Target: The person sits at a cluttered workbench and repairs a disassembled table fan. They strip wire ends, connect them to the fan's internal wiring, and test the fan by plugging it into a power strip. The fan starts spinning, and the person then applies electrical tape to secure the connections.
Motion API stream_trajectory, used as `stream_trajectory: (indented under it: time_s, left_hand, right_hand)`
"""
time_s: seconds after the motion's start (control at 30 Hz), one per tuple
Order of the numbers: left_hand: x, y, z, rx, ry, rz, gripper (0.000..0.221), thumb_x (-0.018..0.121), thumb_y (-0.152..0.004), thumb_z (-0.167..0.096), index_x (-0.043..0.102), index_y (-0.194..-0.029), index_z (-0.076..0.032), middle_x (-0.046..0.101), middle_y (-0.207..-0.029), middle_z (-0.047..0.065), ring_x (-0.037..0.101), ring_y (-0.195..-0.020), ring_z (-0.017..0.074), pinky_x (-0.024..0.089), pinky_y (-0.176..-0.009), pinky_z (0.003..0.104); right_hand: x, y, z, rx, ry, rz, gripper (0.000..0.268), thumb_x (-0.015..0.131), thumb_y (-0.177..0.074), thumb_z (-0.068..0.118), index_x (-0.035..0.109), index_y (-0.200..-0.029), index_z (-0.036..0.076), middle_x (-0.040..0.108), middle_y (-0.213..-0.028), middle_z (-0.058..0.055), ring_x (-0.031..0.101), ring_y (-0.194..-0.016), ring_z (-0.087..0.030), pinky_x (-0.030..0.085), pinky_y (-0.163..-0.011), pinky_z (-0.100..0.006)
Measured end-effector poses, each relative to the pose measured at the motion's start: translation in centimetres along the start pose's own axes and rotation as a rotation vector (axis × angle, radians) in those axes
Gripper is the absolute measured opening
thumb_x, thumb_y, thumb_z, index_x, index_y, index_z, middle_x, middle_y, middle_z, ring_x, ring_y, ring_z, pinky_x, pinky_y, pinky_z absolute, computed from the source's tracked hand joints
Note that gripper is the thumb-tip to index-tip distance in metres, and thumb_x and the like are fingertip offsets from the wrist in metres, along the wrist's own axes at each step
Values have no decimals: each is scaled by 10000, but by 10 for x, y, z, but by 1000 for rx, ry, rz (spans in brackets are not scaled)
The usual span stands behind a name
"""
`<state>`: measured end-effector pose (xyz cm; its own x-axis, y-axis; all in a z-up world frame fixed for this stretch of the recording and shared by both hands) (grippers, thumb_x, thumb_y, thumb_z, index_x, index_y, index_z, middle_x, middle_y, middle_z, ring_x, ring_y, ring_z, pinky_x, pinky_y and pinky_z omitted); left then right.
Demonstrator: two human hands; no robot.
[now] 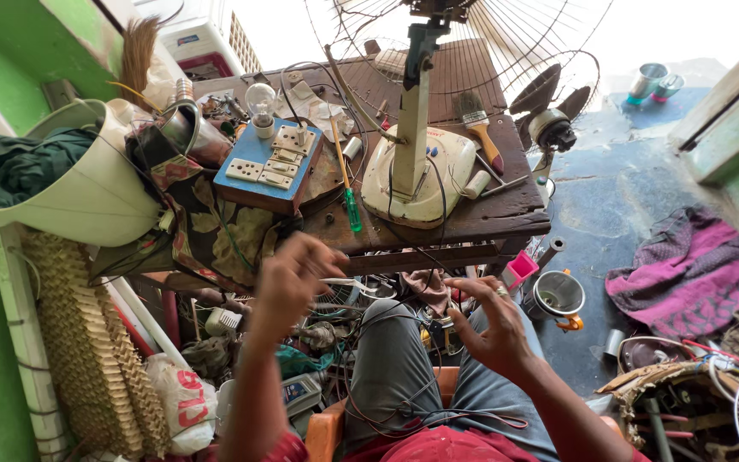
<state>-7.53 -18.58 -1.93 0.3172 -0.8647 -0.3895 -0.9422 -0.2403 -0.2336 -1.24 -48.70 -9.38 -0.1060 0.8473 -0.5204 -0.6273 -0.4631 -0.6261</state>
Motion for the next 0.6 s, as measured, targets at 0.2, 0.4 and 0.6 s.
stream_trajectory:
  time_s: [0.2, 0.4, 0.6]
  left_hand:
    - [97, 50, -4, -82, 99, 196, 144, 690, -947, -82, 729, -1077, -32, 792, -1047, 84, 759, -862, 156, 612, -690, 290]
    - [112, 64, -3, 107, 141, 147, 137, 732, -914, -42, 769, -1044, -20, 764, -1118, 81, 747, -971, 157, 601, -794, 285]
    - [111, 70, 18, 64, 375, 148, 122, 726, -944, -53, 760, -1058, -27, 743, -1083, 74, 693, -943, 120, 552, -776, 255]
  right_hand:
    - [11, 5, 11, 15, -273, -6, 570, 748, -886, 110, 427, -1333, -37, 673, -1272, -149, 667, -941, -244, 529, -885, -384]
    - [16, 11, 11, 30, -139, 84, 168, 802, -846, 73, 718, -992, 70, 744, -900, -59, 729, -817, -233, 561, -745, -333]
    - [9, 9, 10, 34, -193, 25, 193, 756, -839, 10, 738, -1022, 67, 747, -941, -82, 747, -842, -209, 567, -738, -310]
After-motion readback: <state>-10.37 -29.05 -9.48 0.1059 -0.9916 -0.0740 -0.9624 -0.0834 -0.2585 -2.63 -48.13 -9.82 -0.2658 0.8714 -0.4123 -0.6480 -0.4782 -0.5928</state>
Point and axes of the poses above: each hand's wrist, its own y-axis away from the middle knuckle, its own x-axis out of the palm, z = x × y, the point moved 4 cm from there along -y, towards the middle knuckle
